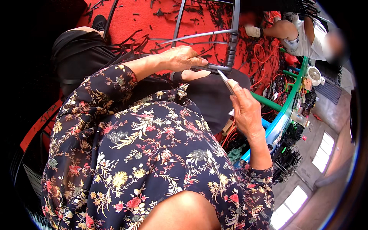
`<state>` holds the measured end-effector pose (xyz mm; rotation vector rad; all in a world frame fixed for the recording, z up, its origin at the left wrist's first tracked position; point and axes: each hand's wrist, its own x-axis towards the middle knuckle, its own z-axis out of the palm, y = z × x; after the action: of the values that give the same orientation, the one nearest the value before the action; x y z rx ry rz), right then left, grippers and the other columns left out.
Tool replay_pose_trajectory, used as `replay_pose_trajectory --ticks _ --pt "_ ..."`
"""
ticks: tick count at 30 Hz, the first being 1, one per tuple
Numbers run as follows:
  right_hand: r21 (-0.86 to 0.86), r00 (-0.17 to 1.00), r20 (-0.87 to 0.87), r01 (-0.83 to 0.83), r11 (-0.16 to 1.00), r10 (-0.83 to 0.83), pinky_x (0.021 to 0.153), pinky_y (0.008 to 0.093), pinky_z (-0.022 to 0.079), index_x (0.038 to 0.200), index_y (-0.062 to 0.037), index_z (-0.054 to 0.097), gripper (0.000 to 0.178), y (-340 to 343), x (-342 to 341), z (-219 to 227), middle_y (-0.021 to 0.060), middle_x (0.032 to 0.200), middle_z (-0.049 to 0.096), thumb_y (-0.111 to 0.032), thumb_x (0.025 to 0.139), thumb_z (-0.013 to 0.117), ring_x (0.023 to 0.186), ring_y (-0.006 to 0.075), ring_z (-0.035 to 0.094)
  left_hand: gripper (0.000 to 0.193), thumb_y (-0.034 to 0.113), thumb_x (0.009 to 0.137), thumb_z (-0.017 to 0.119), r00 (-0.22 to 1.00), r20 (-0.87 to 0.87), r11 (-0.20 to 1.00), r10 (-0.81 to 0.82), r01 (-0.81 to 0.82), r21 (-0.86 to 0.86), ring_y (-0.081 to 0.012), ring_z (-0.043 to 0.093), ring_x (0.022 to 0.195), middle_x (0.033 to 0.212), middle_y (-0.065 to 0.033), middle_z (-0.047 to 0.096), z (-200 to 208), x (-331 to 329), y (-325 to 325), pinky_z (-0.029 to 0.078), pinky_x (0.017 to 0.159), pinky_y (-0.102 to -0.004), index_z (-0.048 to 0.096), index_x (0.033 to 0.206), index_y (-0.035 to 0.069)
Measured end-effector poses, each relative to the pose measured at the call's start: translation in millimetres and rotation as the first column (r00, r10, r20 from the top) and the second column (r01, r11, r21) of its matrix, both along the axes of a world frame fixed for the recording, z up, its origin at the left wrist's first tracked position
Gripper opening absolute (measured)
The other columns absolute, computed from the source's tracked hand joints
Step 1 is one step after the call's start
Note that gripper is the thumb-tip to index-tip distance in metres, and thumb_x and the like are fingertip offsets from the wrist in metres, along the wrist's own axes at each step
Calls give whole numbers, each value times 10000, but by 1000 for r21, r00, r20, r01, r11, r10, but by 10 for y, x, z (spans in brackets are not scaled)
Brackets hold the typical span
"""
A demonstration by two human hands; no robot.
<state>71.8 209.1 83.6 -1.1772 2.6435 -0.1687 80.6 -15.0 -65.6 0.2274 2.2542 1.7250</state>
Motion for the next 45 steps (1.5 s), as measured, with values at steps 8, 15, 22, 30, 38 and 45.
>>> replay_pose_trajectory --ticks 8,15,22,30,38,45 --pt "80 991 -115 -53 995 62 493 394 440 1161 -165 553 377 -29 29 -17 87 668 456 -52 801 564 555 284 537 634 576 864 428 1000 7 999 -8 9 -48 -243 546 572 578 -123 530 -56 9 44 419 558 -377 565 680 -16" --pt "144 979 -65 -182 973 193 489 387 449 1174 -187 547 400 -97 -140 -42 83 659 451 -43 800 546 544 279 544 641 578 860 430 1000 -2 999 2 -2 -43 -265 543 571 570 -137 514 -56 57 36 410 553 -389 557 680 -23" --pt "160 955 -63 -278 947 291 496 391 454 1177 -192 553 484 -93 -222 -89 80 647 436 8 737 553 538 276 535 637 568 871 416 1000 -6 998 5 -5 -69 -290 533 567 570 -151 511 -58 112 41 402 555 -403 555 683 -25" --pt "-117 987 45 -149 982 155 528 376 464 1217 -178 508 497 0 -192 -394 87 740 502 -26 754 603 586 289 551 637 566 875 410 1000 9 998 -6 7 -62 -286 514 551 558 -156 483 -33 87 -19 389 547 -409 543 689 -29" --pt "64 942 -139 -300 952 306 530 366 471 1086 -90 519 398 -44 -357 -110 78 724 479 -75 714 660 618 262 557 645 579 868 414 1000 28 997 8 -6 -78 -275 507 552 561 -144 478 -48 110 -31 389 547 -405 538 687 -28" --pt "167 864 -194 -437 884 464 491 334 455 844 -67 536 182 -220 -399 -42 68 656 437 -132 725 657 570 229 546 624 558 875 420 999 51 996 2 2 -87 -276 532 583 577 -142 498 -108 165 -37 401 573 -400 544 691 -25"
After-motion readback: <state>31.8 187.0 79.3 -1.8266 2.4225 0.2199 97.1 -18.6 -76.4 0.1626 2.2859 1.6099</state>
